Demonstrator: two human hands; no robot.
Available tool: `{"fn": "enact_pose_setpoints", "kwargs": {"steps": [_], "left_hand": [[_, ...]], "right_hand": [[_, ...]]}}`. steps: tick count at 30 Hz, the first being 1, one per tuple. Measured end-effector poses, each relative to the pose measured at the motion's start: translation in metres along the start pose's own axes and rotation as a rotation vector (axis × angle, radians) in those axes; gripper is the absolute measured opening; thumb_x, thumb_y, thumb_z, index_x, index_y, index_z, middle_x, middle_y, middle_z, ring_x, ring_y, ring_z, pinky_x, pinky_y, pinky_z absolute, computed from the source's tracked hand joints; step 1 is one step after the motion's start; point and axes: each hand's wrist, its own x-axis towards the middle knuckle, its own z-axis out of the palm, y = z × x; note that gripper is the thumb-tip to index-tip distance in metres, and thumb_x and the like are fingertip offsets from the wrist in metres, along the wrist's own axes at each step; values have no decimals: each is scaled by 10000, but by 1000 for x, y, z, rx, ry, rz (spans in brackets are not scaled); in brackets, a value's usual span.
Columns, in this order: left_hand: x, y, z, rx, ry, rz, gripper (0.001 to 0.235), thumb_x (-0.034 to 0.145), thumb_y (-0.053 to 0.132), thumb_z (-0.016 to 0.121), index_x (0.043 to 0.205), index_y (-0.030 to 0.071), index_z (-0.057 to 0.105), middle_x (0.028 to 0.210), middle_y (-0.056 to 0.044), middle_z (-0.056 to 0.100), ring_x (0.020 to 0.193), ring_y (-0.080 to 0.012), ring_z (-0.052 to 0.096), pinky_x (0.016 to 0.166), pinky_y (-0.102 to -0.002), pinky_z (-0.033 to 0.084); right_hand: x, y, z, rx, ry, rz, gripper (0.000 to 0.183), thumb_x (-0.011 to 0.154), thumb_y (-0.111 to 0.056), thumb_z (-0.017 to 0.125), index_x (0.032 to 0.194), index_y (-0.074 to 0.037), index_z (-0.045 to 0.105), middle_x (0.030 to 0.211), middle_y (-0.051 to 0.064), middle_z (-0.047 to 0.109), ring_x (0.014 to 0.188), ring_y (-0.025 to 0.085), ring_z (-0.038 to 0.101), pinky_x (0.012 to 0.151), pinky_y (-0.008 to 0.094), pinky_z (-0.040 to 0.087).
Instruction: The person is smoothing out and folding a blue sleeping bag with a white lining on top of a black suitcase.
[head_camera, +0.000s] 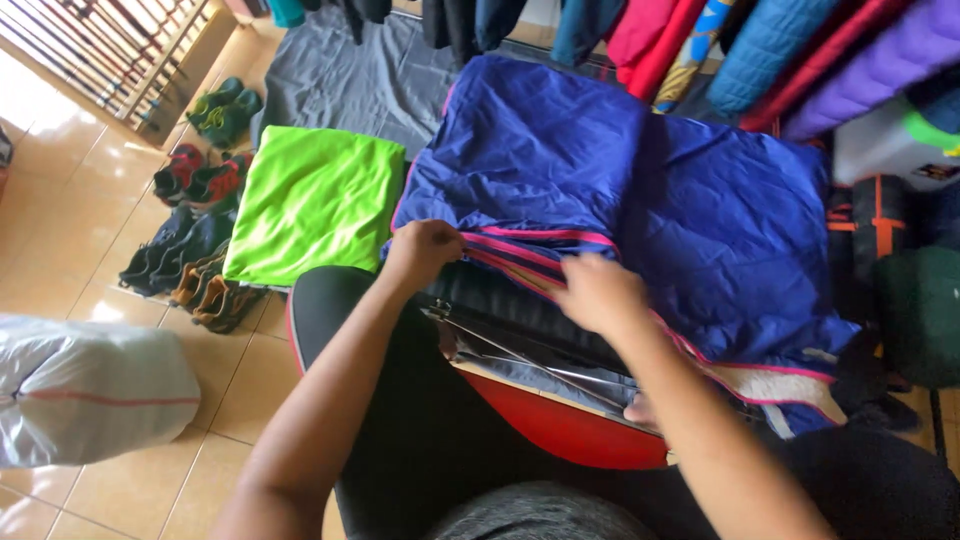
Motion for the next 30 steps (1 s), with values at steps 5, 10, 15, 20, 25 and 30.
{"fn": "enact_pose_setpoints", "kwargs": {"steps": [5, 10, 15, 20, 25, 30], "left_hand": [[-3, -5, 5, -67, 23, 37, 229, 744, 339, 769, 962, 281, 806, 941, -32, 781, 984, -340, 720, 902, -475, 576], [-5, -19, -3, -76, 47, -32, 204, 744, 358, 771, 946, 356, 798, 932, 44, 781, 1009, -256, 725, 912, -431, 589], [-18, -13, -35, -125, 156, 24, 202, 833, 250, 709, 1009, 309, 790, 932, -33, 780, 1000, -324, 714, 909, -465, 565], [-21, -9, -70, -203, 348, -24, 194, 856, 178, 676, 1021, 228, 765, 941, -81, 770, 1003, -371, 704, 923, -496, 530], [-22, 7, -63, -233, 414, -13, 169, 860, 118, 725, 982, 233, 748, 935, -22, 770, 961, -292, 734, 893, -433, 554], [-25, 18, -65, -241, 442, 72, 210, 946, 66, 635, 990, 249, 729, 973, -56, 692, 917, -337, 734, 853, -457, 570]], "right_hand": [[68, -96, 35, 90, 390, -350, 611, 761, -473, 801, 1208, -87, 647, 1110, 129, 652, 992, 376, 708, 764, 502, 615], [115, -118, 72, -104, 733, -461, 115, 812, -288, 676, 866, -205, 617, 775, -38, 575, 746, 190, 684, 585, 306, 560], [77, -104, 27, -116, 750, -508, 88, 941, -285, 589, 866, -239, 582, 805, -77, 548, 780, 130, 665, 549, 242, 544], [48, -61, 22, -102, 618, -437, 84, 985, -292, 534, 928, -235, 554, 883, -61, 575, 751, 152, 688, 535, 307, 584], [31, -43, 35, 113, 168, -327, 179, 969, -287, 503, 1042, -217, 651, 858, 79, 728, 793, 381, 751, 689, 526, 620], [36, -74, 17, 89, -133, -335, 230, 986, -351, 512, 1076, -249, 697, 925, 80, 762, 893, 357, 754, 800, 503, 603]]}}
